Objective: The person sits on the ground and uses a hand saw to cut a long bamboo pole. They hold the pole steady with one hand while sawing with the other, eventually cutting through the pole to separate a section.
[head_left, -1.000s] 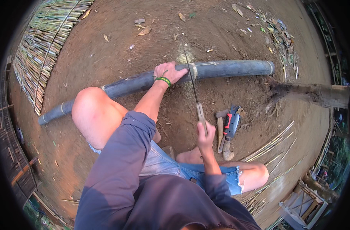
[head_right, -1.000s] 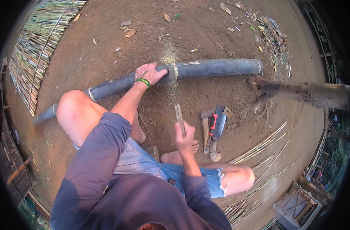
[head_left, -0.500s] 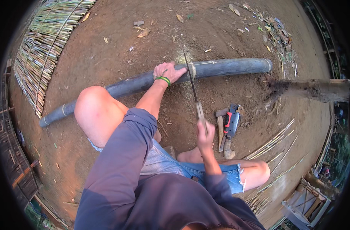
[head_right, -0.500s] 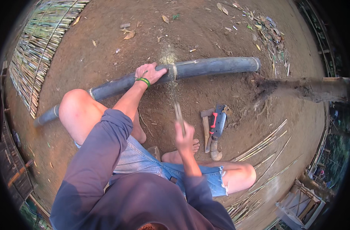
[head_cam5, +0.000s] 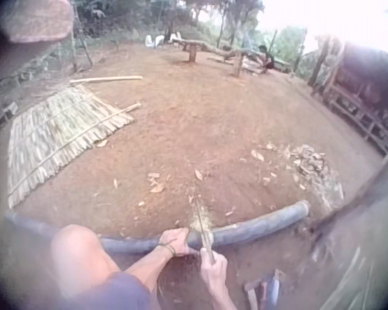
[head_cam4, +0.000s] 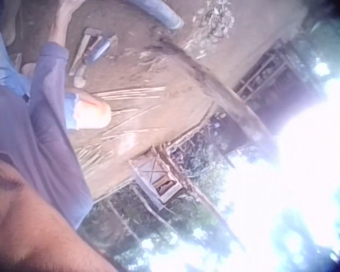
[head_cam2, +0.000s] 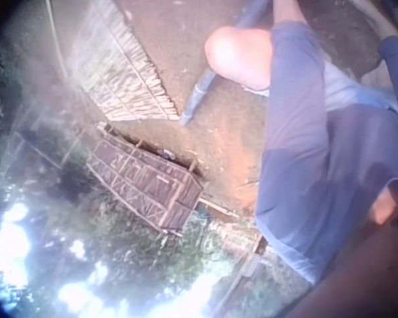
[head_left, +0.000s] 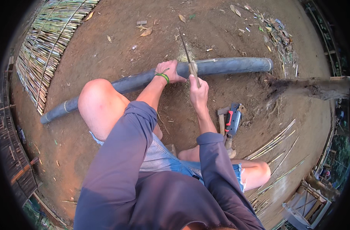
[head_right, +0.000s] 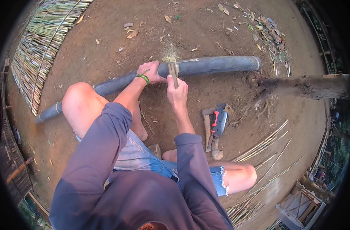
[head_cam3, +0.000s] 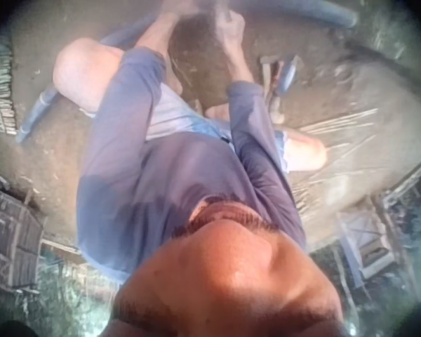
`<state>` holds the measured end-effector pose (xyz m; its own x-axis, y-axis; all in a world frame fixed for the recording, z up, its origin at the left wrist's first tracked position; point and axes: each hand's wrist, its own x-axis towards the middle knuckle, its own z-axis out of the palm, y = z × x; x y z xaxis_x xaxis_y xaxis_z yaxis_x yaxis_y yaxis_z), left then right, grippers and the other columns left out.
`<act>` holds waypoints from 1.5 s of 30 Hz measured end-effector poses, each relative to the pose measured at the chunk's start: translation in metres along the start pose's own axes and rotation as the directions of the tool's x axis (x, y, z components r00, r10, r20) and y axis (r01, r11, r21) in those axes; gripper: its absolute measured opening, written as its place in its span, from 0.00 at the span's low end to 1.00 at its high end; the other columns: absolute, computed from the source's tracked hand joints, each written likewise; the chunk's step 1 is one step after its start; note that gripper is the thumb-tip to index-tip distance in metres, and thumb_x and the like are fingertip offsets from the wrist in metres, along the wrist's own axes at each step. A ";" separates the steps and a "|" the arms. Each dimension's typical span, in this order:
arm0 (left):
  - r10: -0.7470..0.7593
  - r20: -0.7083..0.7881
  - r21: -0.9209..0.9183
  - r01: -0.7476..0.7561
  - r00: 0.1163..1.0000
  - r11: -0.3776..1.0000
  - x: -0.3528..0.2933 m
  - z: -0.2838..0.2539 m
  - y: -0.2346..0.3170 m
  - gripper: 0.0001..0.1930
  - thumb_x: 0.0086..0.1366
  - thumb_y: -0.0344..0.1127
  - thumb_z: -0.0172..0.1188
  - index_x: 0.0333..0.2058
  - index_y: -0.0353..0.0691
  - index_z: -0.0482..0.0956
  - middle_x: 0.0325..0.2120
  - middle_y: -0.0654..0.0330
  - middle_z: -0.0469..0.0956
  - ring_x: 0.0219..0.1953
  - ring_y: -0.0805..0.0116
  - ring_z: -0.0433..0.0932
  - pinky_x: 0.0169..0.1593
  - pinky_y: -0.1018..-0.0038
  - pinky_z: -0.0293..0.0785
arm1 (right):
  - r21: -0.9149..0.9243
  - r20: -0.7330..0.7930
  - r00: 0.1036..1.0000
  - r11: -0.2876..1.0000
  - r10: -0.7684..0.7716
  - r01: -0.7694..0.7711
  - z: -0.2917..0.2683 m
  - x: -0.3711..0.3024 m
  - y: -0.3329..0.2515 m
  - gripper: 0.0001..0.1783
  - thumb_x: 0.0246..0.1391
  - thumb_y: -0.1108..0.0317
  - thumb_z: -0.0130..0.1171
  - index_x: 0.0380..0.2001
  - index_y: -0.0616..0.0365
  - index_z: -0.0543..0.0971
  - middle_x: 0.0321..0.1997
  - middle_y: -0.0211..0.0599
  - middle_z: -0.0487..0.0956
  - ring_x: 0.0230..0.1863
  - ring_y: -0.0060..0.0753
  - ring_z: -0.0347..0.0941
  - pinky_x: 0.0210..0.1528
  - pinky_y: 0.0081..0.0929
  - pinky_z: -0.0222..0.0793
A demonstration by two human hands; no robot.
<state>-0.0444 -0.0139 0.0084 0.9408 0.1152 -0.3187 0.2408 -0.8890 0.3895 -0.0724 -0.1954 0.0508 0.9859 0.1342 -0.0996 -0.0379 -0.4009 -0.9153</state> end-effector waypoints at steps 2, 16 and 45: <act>0.011 0.007 0.010 -0.011 1.000 1.000 -0.004 0.004 0.002 0.43 0.41 0.69 0.75 0.45 0.38 0.81 0.44 0.45 0.86 0.49 0.45 0.84 0.54 0.54 0.79 | -0.076 -0.008 1.000 0.997 -0.004 0.003 -0.001 -0.009 -0.008 0.22 0.67 0.57 0.57 0.26 0.67 0.79 0.18 0.47 0.71 0.21 0.36 0.67 0.30 0.43 0.63; 0.033 -0.018 -0.047 -0.034 0.999 0.998 0.000 0.003 -0.002 0.43 0.36 0.66 0.78 0.45 0.39 0.83 0.43 0.48 0.86 0.48 0.46 0.85 0.53 0.55 0.80 | 0.016 0.064 0.996 0.998 0.055 -0.056 -0.030 -0.029 0.008 0.23 0.69 0.57 0.58 0.24 0.63 0.75 0.16 0.36 0.67 0.20 0.30 0.60 0.26 0.41 0.56; -0.100 0.025 -0.023 0.101 0.995 0.995 0.002 -0.009 -0.006 0.43 0.36 0.64 0.79 0.49 0.41 0.83 0.46 0.49 0.86 0.51 0.48 0.84 0.55 0.56 0.80 | -0.037 0.094 0.994 0.998 0.057 -0.054 -0.070 -0.132 -0.004 0.19 0.67 0.59 0.58 0.29 0.64 0.82 0.20 0.50 0.76 0.22 0.36 0.75 0.30 0.42 0.67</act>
<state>-0.0421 -0.0044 0.0131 0.9057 0.1927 -0.3776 0.3400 -0.8622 0.3755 -0.1910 -0.2746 0.0948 0.9625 0.1958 -0.1880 -0.0848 -0.4411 -0.8935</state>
